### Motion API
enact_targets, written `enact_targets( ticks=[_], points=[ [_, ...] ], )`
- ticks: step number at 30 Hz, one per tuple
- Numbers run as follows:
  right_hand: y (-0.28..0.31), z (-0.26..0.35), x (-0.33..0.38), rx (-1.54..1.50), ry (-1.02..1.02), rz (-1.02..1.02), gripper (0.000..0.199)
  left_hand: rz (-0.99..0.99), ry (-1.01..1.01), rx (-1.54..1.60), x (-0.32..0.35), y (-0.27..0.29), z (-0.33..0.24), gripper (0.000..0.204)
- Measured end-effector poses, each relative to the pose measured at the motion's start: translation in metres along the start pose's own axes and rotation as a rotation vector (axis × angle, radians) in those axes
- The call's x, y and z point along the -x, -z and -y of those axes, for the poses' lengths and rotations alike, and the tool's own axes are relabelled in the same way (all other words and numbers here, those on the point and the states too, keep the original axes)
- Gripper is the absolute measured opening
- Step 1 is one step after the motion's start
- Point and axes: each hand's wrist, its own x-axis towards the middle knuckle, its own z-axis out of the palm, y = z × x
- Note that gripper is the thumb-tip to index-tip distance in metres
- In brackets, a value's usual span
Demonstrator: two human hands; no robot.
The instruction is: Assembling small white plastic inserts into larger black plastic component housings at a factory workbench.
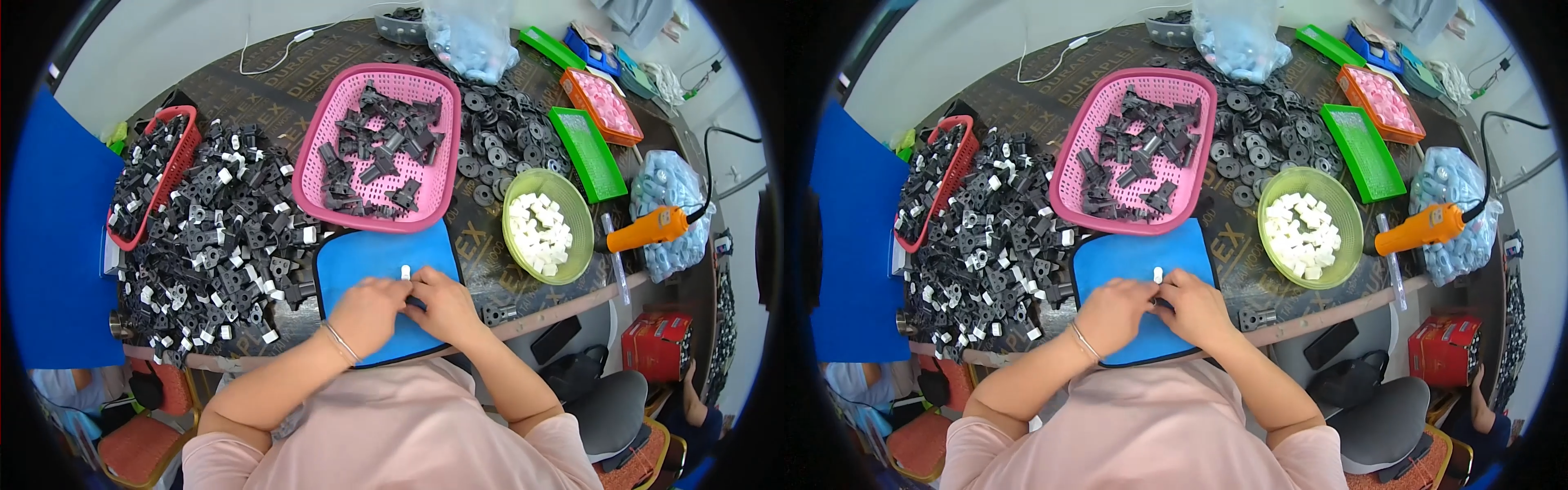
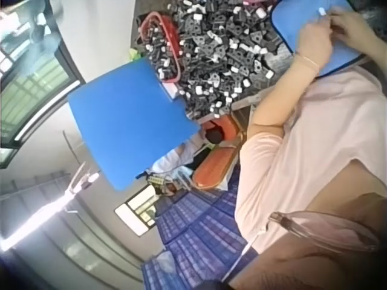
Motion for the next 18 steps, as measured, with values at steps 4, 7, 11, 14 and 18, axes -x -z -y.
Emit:
enact_targets(
  ticks=[4,7,11,14,18],
  points=[
    [-0.001,-0.002,0.001,0.025,-0.003,-0.004,0.021,0.011,-0.030,-0.140,0.008,-0.008,-0.025,0.026],
    [0.006,0.001,-0.002,0.005,0.021,0.026,0.030,0.022,0.028,-0.029,0.005,-0.003,-0.010,0.024],
    [0.076,0.022,-0.037,-0.145,0.099,0.254,0.024,0.026,0.176,0.125,0.016,0.031,0.015,0.023],
    [0.103,0.024,-0.088,0.114,0.276,-0.062,0.020,-0.261,0.269,0.014,0.036,0.085,0.028,0.025],
    [0.082,-0.001,-0.158,0.583,0.125,0.153,0.024,-0.404,0.430,-0.578,0.046,0.119,0.060,0.045]
  ],
)
